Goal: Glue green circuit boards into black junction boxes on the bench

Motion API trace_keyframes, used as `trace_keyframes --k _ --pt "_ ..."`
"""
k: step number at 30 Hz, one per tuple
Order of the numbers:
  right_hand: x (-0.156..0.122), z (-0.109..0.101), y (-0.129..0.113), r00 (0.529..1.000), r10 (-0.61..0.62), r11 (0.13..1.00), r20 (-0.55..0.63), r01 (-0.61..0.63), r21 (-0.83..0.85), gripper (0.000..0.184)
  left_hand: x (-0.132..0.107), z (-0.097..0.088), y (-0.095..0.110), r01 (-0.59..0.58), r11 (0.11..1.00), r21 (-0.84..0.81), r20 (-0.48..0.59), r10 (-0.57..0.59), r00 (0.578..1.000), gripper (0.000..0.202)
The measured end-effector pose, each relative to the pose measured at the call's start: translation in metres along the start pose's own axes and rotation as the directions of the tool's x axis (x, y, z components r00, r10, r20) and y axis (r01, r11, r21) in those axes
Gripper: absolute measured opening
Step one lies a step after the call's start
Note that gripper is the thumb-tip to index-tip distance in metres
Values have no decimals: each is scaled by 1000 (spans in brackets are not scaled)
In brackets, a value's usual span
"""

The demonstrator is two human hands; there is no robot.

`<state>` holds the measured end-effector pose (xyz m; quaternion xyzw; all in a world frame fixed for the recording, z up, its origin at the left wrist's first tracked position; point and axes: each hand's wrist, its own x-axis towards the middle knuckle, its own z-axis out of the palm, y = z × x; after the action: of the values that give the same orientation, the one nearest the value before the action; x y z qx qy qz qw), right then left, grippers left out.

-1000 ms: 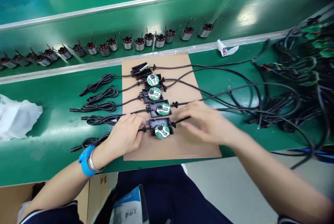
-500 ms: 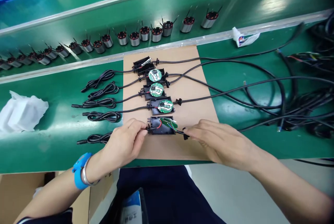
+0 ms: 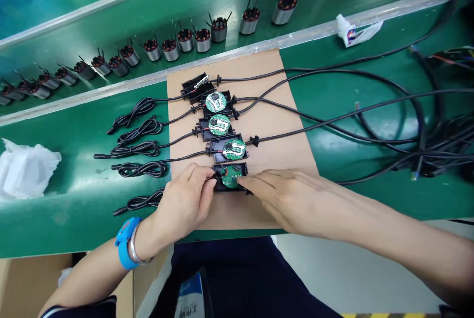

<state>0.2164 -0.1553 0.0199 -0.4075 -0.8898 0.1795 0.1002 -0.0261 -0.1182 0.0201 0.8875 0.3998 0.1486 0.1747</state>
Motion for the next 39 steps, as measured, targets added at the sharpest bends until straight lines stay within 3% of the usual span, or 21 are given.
trace_keyframes --k 5,8,10,14,17,21,23,27,29,32,35,39 --pt "14 3 -3 992 69 997 109 -67 -24 37 4 -5 -6 71 992 -109 77 -63 995 11" --pt "14 7 -4 990 94 995 105 -89 -53 36 5 -5 -12 106 983 -151 150 -84 985 6" --pt "13 10 -4 992 92 995 83 -88 -51 36 4 -2 -15 82 989 -119 126 -66 990 6" --pt "12 13 -3 995 84 996 45 -83 -30 36 0 4 -11 -78 988 135 43 73 996 19" --pt "14 12 -3 997 71 997 31 -71 -20 34 1 7 1 -197 899 392 126 159 979 25" --pt "15 12 -2 997 60 998 40 -60 0 33 9 9 22 -233 745 625 241 100 965 28" --pt "14 13 -3 996 68 998 53 -68 -6 34 12 9 27 -221 719 658 263 56 963 30" --pt "12 17 -6 993 109 993 37 -107 -40 35 7 3 25 -196 797 571 242 65 968 24" --pt "11 18 -7 991 123 992 49 -123 -10 37 -2 2 22 -183 843 506 208 87 974 33" --pt "9 14 -5 980 172 978 104 -182 100 39 -13 6 20 -220 867 446 201 143 969 44" --pt "5 8 0 959 244 927 146 -275 256 41 -10 9 19 -234 895 380 211 162 964 39" --pt "-1 0 4 956 258 862 137 -292 414 19 7 8 15 -227 950 215 160 195 968 23"
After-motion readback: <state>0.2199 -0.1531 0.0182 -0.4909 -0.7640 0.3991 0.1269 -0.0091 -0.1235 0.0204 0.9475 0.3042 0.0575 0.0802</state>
